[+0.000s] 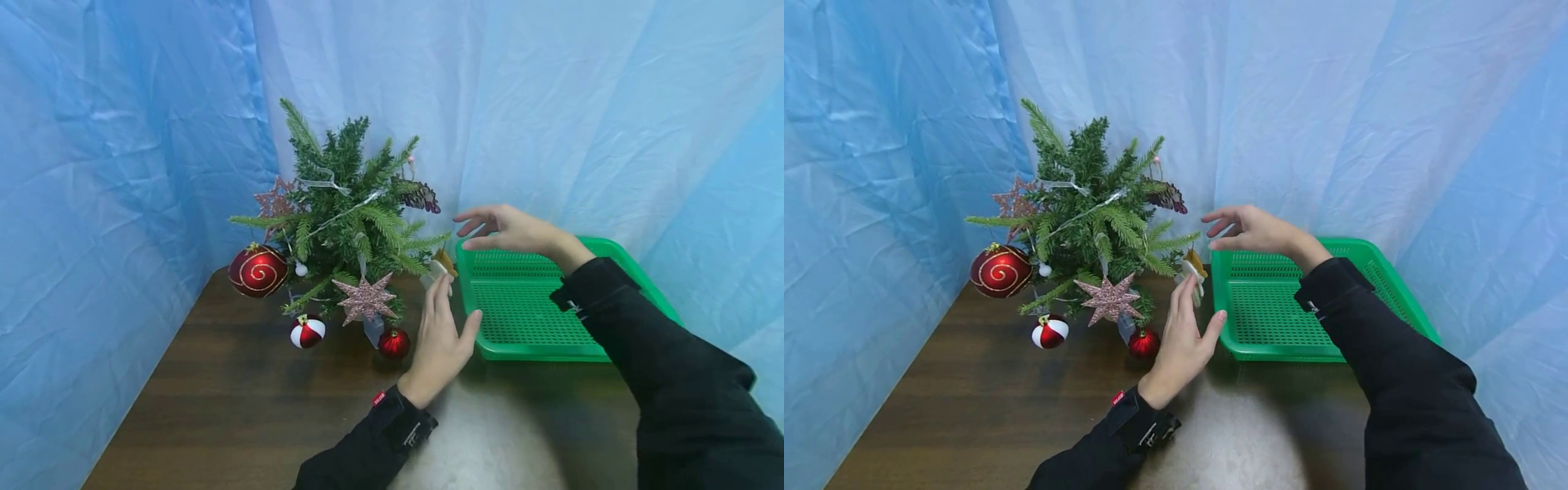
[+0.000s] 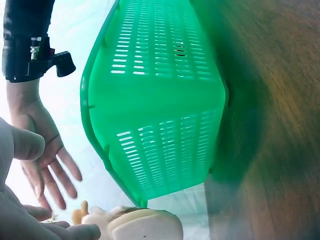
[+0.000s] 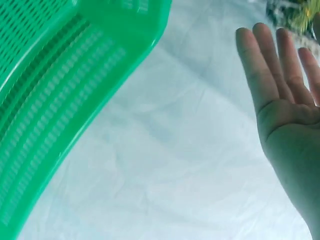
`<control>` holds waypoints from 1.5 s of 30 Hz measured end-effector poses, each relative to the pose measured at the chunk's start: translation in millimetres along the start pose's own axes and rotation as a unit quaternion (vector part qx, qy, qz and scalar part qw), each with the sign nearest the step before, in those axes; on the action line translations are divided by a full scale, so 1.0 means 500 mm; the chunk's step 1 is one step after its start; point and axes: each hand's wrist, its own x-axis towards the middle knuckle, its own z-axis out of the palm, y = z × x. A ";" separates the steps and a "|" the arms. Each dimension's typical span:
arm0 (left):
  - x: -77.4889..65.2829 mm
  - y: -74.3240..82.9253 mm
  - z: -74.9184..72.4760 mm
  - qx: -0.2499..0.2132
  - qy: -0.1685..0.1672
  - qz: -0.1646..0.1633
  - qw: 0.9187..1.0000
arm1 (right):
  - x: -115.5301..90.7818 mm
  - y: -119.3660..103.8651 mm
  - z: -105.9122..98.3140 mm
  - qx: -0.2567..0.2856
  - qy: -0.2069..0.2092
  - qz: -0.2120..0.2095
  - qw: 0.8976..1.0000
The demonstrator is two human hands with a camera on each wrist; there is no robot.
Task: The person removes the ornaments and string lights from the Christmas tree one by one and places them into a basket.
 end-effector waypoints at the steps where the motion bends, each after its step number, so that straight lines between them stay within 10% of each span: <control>1: 0.001 -0.002 0.000 -0.009 -0.004 -0.011 1.000 | 0.004 -0.003 0.007 0.012 -0.003 -0.005 1.000; 15: 0.009 -0.022 0.000 -0.062 -0.021 -0.109 0.992 | 0.033 0.026 0.071 0.172 -0.019 0.054 0.983; 26: 0.017 -0.039 -0.009 -0.043 -0.026 -0.140 0.989 | 0.044 0.023 0.105 0.148 0.001 0.098 0.984; 45: 0.017 -0.050 -0.001 0.006 0.032 -0.093 0.995 | 0.045 0.008 0.110 0.283 0.001 0.115 0.952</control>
